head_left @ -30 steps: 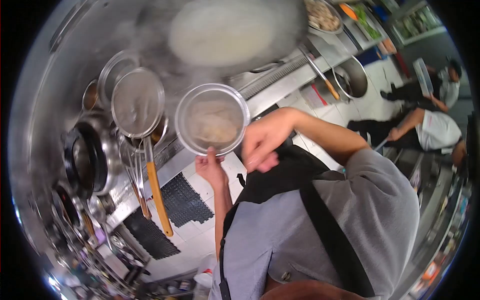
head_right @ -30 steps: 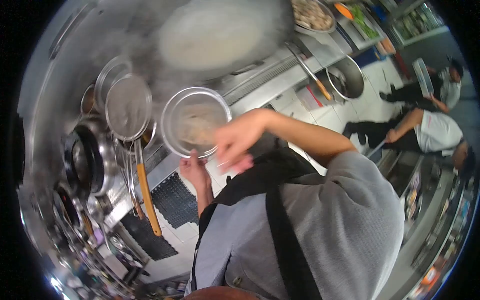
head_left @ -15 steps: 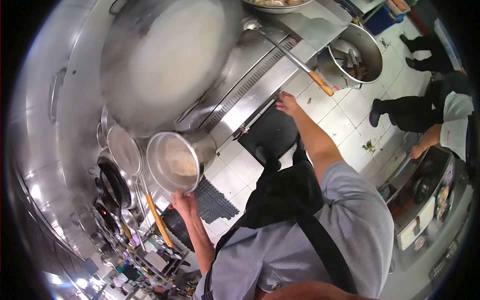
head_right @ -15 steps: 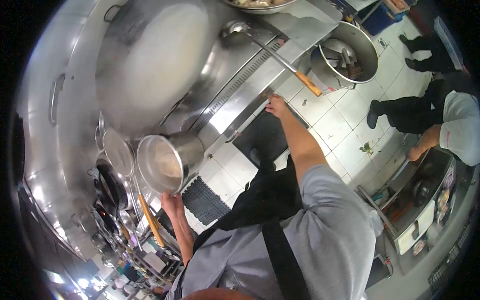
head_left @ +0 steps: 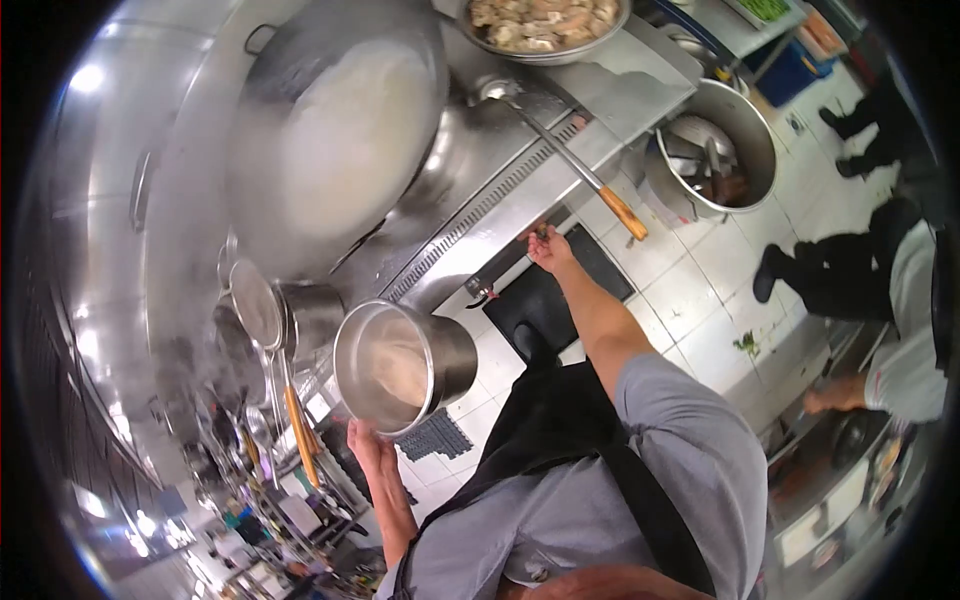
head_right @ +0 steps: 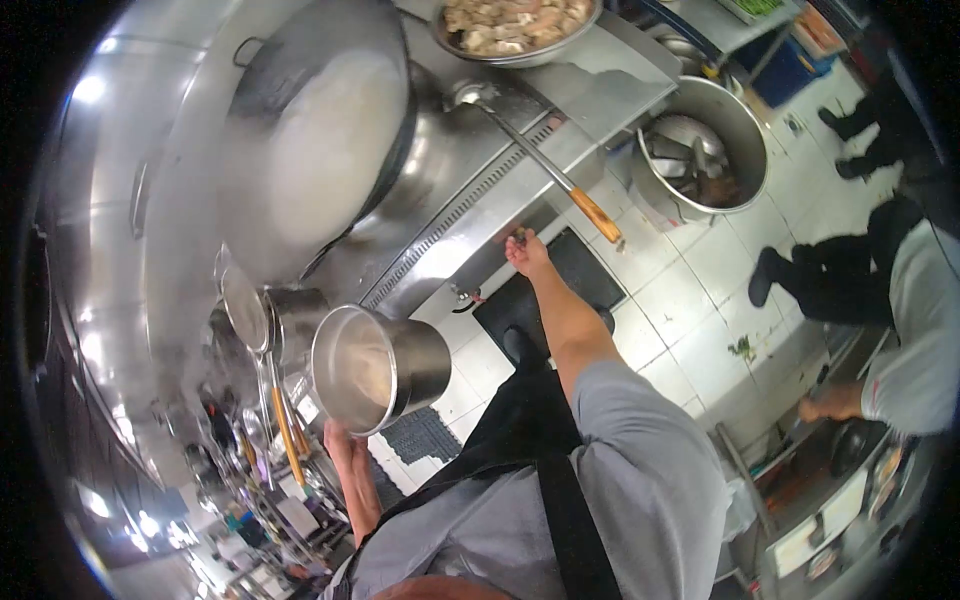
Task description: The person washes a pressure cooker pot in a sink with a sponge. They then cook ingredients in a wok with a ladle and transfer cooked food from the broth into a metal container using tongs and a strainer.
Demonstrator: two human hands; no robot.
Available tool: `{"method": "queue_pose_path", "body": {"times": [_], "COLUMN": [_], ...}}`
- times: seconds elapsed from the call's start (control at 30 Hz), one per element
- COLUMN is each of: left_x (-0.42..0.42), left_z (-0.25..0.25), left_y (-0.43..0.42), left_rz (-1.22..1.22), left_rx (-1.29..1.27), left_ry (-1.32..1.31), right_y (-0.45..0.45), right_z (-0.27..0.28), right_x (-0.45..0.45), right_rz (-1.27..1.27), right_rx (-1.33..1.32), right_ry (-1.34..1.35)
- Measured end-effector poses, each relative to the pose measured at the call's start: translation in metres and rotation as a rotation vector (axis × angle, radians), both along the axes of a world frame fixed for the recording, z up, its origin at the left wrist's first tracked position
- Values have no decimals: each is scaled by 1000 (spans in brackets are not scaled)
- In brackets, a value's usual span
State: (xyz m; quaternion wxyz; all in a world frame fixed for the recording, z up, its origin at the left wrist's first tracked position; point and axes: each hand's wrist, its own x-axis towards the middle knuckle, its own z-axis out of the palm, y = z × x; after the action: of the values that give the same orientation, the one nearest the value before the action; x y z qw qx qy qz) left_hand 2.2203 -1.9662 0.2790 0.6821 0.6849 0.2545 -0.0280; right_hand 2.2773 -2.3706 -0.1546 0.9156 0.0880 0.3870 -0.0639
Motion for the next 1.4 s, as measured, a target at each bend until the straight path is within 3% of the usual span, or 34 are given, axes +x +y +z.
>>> {"method": "queue_pose_path", "body": {"times": [0.07,0.17,0.2,0.23,0.27,0.3,0.37,0.47,0.6,0.73,0.8,0.9,0.97,1.03,1.1,1.23,1.3,1.37,1.4], "left_x": [-11,-3,-2,3,5,4,4,-1,-19,-35,-40,-50,-64,-59,-58,-69,-66,-56,-51], "left_z": [-11,-1,6,10,11,11,1,-4,-21,-40,-54,-62,-81,-63,-43,-69,-58,-34,-38], "left_y": [23,7,3,1,4,14,45,68,122,161,173,180,193,184,176,194,191,185,187], "left_rz": [-214,-106,-119,-5,44,94,82,203,293,380,387,413,418,450,531,457,427,423,421], "left_rx": [59,48,115,-60,-81,-98,-80,-135,-185,-82,-177,-204,-145,-156,-128,100,116,51,2], "left_ry": [-129,-72,-63,-59,-72,-88,-78,-183,-151,-80,-140,-133,-113,-96,-61,84,102,31,6], "right_y": [8,9,12,14,15,17,28,64,138,172,190,307,400,493,573,653,666,656,640], "right_z": [14,71,74,72,81,107,168,261,400,446,455,491,479,450,427,393,395,441,459], "right_x": [-3,-33,-48,-63,-77,-81,-75,-33,33,59,66,75,83,107,123,145,146,135,130], "right_rz": [-35,153,342,545,685,896,1059,1052,1058,1202,1312,1697,1541,1467,1466,1328,1158,928,902], "right_rx": [34,-83,-263,-443,-545,-696,-912,-1255,-1282,-1396,-1442,-1176,-450,-103,-113,-195,-222,-274,-299], "right_ry": [27,183,180,161,126,154,96,-161,-589,-710,-763,-1173,-1103,-940,-583,-529,-448,-306,-374]}}
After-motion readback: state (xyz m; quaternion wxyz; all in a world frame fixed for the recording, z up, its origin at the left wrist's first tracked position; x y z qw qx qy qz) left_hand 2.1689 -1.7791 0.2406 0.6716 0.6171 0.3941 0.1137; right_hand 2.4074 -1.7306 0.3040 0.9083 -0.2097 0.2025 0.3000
